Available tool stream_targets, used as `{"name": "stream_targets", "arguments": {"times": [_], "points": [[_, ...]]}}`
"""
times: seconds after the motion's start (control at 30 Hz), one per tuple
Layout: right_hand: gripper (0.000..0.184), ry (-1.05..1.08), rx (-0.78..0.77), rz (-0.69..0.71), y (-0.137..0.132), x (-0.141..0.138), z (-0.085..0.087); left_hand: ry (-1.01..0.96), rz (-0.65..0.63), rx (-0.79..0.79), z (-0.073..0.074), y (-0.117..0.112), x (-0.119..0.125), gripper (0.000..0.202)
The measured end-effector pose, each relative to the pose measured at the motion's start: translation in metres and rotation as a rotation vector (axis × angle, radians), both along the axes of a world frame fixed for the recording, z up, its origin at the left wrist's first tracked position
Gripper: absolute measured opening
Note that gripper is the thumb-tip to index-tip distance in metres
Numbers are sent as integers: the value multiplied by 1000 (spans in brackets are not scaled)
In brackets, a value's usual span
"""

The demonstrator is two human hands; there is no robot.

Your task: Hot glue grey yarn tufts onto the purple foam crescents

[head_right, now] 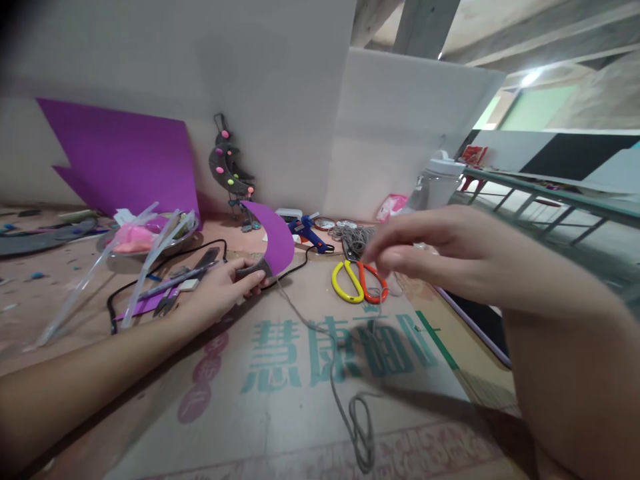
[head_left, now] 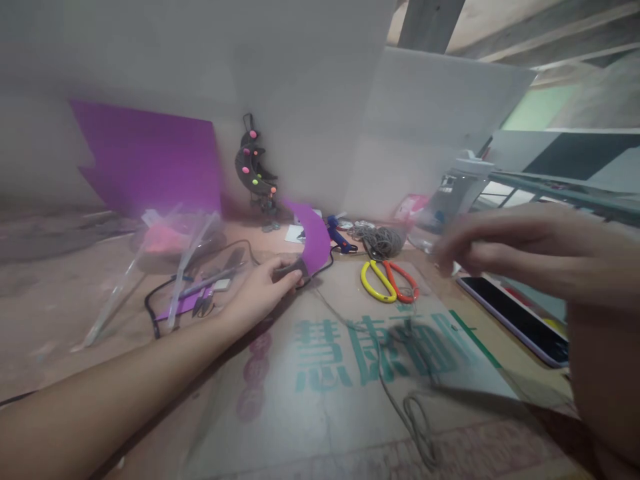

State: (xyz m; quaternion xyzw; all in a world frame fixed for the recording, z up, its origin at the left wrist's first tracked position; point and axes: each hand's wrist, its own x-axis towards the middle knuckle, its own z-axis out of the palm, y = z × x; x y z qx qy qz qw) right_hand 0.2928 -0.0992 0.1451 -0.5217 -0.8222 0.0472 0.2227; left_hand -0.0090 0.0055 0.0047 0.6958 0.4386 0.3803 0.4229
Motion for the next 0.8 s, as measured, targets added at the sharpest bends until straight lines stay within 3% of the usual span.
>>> {"name": "stream_targets", "arguments": {"times": [0.1, 0.2, 0.37, 0.63, 0.8], "points": [[33, -163, 41, -62, 40, -39, -10, 70, -6, 50, 3, -2, -2, 25], [30, -285, 26, -138, 67, -34, -41, 128, -28, 89, 6, -3, -3, 27], [36, -236, 1, -171, 97, -21, -82, 122, -92, 101, 1, -2, -3, 27], [44, -89, -11, -240, 112, -46, -95, 104, -47, 78, -6, 3, -3, 40], [40, 61, -90, -177, 152, -52, -106, 54, -50, 18, -2, 2, -2, 41]]}}
